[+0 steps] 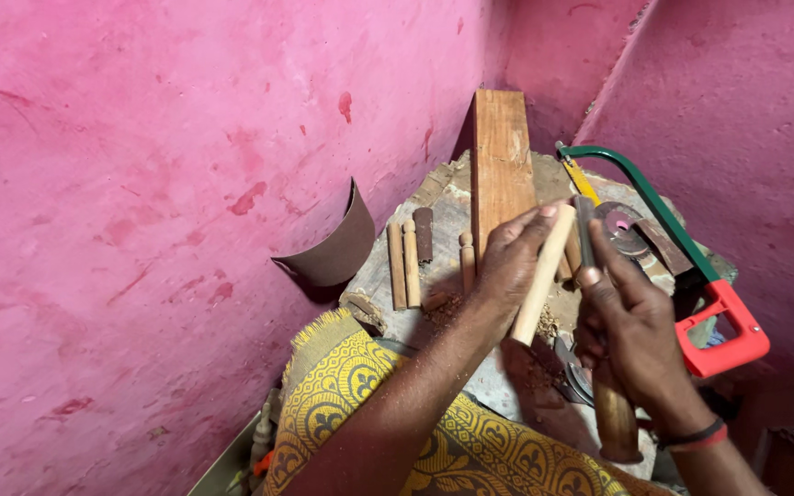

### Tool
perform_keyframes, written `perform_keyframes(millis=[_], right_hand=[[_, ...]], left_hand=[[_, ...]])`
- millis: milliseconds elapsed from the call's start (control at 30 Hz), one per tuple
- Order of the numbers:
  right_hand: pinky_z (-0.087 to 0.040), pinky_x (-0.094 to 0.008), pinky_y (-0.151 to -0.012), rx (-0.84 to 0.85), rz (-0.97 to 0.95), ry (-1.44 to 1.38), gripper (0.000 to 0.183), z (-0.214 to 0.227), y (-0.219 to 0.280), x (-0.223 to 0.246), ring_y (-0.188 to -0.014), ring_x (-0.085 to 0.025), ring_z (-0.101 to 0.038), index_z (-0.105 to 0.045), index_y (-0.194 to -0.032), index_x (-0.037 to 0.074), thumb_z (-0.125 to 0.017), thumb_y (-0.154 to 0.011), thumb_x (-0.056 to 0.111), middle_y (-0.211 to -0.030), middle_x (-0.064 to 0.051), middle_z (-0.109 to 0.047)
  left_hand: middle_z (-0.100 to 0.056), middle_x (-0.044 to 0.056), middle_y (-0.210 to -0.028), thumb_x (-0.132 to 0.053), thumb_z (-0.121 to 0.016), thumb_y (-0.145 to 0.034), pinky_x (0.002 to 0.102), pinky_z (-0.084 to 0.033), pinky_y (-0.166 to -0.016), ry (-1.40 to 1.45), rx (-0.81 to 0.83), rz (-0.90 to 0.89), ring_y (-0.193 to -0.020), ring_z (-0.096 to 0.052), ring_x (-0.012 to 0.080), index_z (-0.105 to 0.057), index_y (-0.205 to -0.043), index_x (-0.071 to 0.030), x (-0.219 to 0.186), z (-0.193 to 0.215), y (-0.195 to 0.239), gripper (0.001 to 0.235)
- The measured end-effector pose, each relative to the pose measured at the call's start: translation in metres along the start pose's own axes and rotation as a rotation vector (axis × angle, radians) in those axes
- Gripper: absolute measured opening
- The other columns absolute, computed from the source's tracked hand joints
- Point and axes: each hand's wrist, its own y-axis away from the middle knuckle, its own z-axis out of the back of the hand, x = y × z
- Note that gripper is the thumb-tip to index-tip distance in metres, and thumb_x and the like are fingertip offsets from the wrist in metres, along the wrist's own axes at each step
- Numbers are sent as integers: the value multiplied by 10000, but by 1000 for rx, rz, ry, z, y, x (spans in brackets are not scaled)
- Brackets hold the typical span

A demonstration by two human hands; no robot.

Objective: The person carves small wooden dowels using a chisel and a curved blade, shaping the ends and smoothing the surfaces. They handle multiple dowels one at a time, rotating them to refine the shape.

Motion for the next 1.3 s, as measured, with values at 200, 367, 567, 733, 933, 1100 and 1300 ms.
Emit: perform_keyframes(millis=[200, 367, 567, 733, 933, 1100, 1300], right_hand=[[-387, -301, -409, -75, 14, -112, 658, 18, -7, -6, -460, -116, -383, -390, -1652, 283, -532, -1016, 192, -626, 20, -356], [-402, -288, -452, -97, 87, -86, 795, 24, -5, -8, -510, -104, -430, -302, -1683, 257, -604, -961, 115, -684, 16, -442], [-422, -289, -431, -128, 207, 58, 861, 25, 2, -24, -517, -106, -484, -309, -1667, 234, -666, -903, 64, -796, -4, -586], [-426, -262, -491, -196, 244, 148, 837, 13, -1, -58, -603, -79, -532, -348, -1662, 172, -733, -931, 41, -915, -67, -674], [-445, -272, -455, -173, 261, 92, 855, 39, 9, -82, -556, -100, -548, -316, -1673, 153, -667, -904, 26, -915, -48, -690], [-506, -217, -632, -231, 420, 94, 820, 59, 2, -88, -787, -69, -626, -317, -1694, 45, -700, -971, -1, -1143, -75, -679], [-504, -217, -583, -259, 420, 55, 818, 56, 7, -72, -786, -58, -638, -312, -1669, 42, -690, -946, -10, -1257, -68, -664]], left_hand=[[-662, 41, -796, -408, -522, -1016, 261, -504, -490, -28, -281, 255, -575, -566, 116, -632, -1337, -128, -11, 5, 0, 440], [-616, 109, -808, -262, -557, -991, 317, -516, -531, 379, -381, 336, -603, -595, 173, -500, -1225, -34, 12, 43, -25, 332], [-578, 93, -807, -191, -544, -942, 361, -546, -554, 316, -258, 368, -605, -609, 188, -534, -1085, -31, 21, 35, -18, 214], [-633, 96, -812, -194, -624, -916, 373, -524, -571, -628, -86, 290, -595, -581, 175, -597, -1150, -28, 35, 25, 25, 288], [-674, 137, -889, -65, -708, -873, 417, -595, -694, -1491, 277, 123, -722, -652, 225, -685, -1070, 5, 71, 38, 63, 210], [-636, 146, -933, -25, -748, -804, 422, -625, -703, -1720, 325, 52, -779, -674, 258, -689, -987, -10, 98, 54, 54, 193], [-679, 128, -860, -192, -783, -839, 424, -601, -724, -1730, 282, 195, -781, -691, 246, -691, -977, -24, 61, 49, 66, 236]])
